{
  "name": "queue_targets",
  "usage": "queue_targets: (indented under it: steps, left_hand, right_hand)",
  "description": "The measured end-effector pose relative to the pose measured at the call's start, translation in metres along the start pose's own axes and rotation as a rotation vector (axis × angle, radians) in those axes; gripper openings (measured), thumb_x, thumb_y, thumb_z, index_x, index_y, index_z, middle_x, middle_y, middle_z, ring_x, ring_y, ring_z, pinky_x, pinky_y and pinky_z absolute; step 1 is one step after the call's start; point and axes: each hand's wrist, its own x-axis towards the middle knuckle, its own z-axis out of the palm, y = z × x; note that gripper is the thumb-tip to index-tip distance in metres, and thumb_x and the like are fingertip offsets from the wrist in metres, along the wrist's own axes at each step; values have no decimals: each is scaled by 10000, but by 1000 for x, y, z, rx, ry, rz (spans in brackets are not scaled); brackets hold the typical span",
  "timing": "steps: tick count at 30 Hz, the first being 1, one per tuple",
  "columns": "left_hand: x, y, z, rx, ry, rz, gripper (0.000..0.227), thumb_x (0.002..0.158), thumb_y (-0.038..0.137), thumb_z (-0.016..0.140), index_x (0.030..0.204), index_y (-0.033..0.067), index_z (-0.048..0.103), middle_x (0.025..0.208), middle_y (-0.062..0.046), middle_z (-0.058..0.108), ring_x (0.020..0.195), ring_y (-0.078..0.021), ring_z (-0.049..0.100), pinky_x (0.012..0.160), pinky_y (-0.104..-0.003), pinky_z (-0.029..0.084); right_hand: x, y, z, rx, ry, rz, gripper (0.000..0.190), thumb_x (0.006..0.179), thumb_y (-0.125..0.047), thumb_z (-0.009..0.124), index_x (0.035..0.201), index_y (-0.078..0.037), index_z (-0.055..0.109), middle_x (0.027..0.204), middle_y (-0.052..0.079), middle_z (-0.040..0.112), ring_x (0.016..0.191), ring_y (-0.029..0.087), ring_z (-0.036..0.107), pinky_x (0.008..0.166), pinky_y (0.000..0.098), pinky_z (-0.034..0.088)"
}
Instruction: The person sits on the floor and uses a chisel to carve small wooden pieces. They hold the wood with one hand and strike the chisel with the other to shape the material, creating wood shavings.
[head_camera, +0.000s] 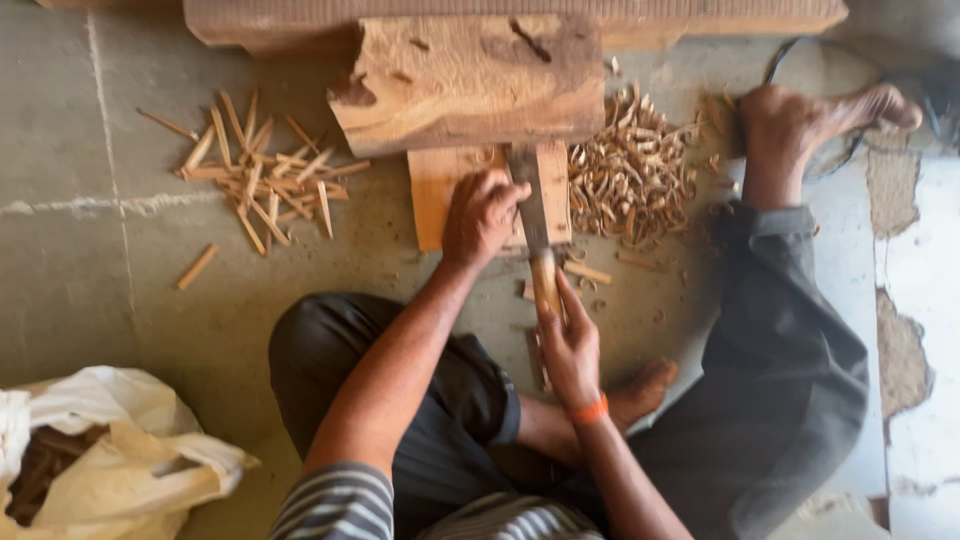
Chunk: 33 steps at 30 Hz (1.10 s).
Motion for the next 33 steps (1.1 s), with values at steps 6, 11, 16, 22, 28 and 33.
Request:
queue_targets:
  steps: [6, 11, 16, 22, 28, 33]
  left_hand:
    - [6, 3, -4, 55, -51, 25, 271, 814, 69, 863, 1039, 185, 769, 1033, 2, 639, 972, -186, 593, 915, -335, 529]
    - [9, 2, -7, 65, -82, -5, 304, 799, 61, 832, 1082, 156, 778, 975, -22, 619, 951, -210, 584, 905, -342, 520]
    - [12, 3, -8, 77, -59, 4, 264, 843, 46, 814, 1075, 168, 782, 954, -2, 621, 927, -194, 579, 873, -333, 520]
    - [11, -5, 0, -15, 27, 41, 247, 864, 115, 798, 1085, 100, 691, 1013, -58, 656, 956, -211, 618, 855, -353, 528]
    - [8, 0, -8, -197, 163, -135, 125, 1010, 160, 751, 1083, 80, 689, 1064, -68, 708, 1010, -181, 666, 895, -332, 579]
    - [2, -31, -39, -538, 374, -515, 173, 1019, 189, 708, 1082, 30, 732, 952, -50, 759, 833, -121, 684, 725, -260, 560]
  right_hand:
    - [-13, -7, -3, 111, 28, 330, 602, 978, -202, 605, 1553, -117, 450, 703, 3, 571, 489, 51, 446, 409, 222, 361]
    - [11, 3, 4, 53, 33, 227, 604, 986, -197, 612, 1561, -103, 455, 741, -6, 592, 549, 21, 484, 439, 207, 392]
    - [18, 3, 16, 178, 38, 115, 560, 1034, -184, 624, 1562, -77, 472, 859, -39, 618, 613, 22, 480, 488, 205, 413]
    - [14, -4, 10, 710, 17, 419, 583, 983, -208, 521, 1551, -111, 431, 851, 26, 646, 606, 78, 562, 434, 224, 403]
    - [-45, 5, -23, 485, 80, 270, 535, 1057, -220, 518, 1574, -91, 473, 892, 51, 632, 685, 97, 568, 531, 222, 456]
    - [-59, 33, -39, 342, 21, 320, 517, 1015, -181, 539, 1522, -92, 487, 1035, 22, 711, 649, 103, 557, 511, 243, 453]
